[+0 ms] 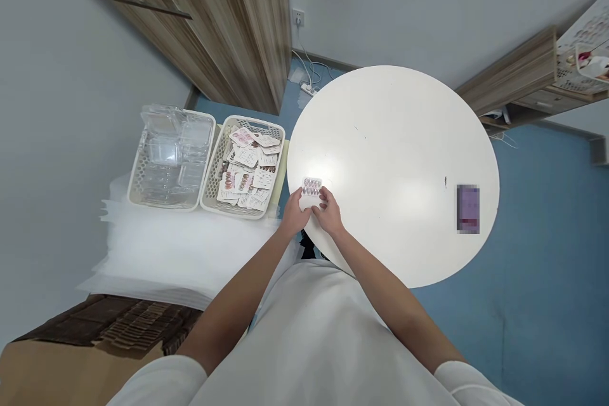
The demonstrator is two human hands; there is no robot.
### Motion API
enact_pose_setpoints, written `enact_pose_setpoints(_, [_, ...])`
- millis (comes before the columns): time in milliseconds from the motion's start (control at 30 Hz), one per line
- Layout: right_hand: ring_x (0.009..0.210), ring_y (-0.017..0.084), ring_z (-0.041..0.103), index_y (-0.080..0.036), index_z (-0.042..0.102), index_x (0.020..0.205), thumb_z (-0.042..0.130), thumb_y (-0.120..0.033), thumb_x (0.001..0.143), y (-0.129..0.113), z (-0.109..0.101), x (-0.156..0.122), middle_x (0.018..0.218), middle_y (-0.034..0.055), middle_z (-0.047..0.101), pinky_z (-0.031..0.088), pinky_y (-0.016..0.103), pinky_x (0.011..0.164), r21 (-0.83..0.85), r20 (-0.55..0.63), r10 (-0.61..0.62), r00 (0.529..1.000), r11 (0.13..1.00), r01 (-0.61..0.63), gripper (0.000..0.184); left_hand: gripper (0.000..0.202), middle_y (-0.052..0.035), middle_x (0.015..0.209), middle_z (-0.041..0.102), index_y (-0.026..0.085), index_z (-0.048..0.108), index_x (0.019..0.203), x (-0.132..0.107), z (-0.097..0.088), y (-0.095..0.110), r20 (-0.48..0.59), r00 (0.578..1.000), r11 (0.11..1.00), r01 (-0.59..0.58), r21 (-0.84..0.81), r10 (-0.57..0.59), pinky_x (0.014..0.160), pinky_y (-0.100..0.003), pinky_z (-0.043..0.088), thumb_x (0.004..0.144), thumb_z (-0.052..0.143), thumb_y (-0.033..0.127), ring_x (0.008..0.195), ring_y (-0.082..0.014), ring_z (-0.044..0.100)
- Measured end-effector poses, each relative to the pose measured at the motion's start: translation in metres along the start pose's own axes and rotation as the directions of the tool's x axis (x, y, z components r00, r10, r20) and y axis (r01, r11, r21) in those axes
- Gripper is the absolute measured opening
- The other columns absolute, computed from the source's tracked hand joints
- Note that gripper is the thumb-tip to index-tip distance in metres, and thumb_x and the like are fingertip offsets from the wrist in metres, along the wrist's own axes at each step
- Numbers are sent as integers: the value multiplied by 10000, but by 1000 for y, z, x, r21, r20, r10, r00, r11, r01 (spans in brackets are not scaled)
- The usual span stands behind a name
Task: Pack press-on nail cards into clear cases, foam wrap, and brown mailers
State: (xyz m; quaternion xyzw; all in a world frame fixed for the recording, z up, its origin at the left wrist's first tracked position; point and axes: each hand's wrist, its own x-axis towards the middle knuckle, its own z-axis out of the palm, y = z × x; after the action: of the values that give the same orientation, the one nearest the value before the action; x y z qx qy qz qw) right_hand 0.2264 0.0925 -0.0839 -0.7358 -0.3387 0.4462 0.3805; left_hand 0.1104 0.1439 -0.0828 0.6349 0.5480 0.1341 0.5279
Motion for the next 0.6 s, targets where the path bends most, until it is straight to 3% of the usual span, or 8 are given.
enact_pose_setpoints(367, [1076,174,447,-254,324,1260,542,-234,678,0,-6,-3,1252,71,425,430,334,851,29,15,1,1000,1000,-2,622,687,-89,1349,335,199,262,1324,-4,1,-1,-10,1000,1000,-15,-4,15,997,-387,307,682,496,128,1216,-242,350])
enact_pose_setpoints(600, [951,164,519,-230,398,1203,544,-254,679,1,-24,-20,1128,82,507,459,334,799,34,50,43,998,998,-45,544,652,-100,1333,365,164,330,1291,-19,-1,4,-67,998,998,17,66,-13,1013,-383,286,664,508,142,1224,-252,339])
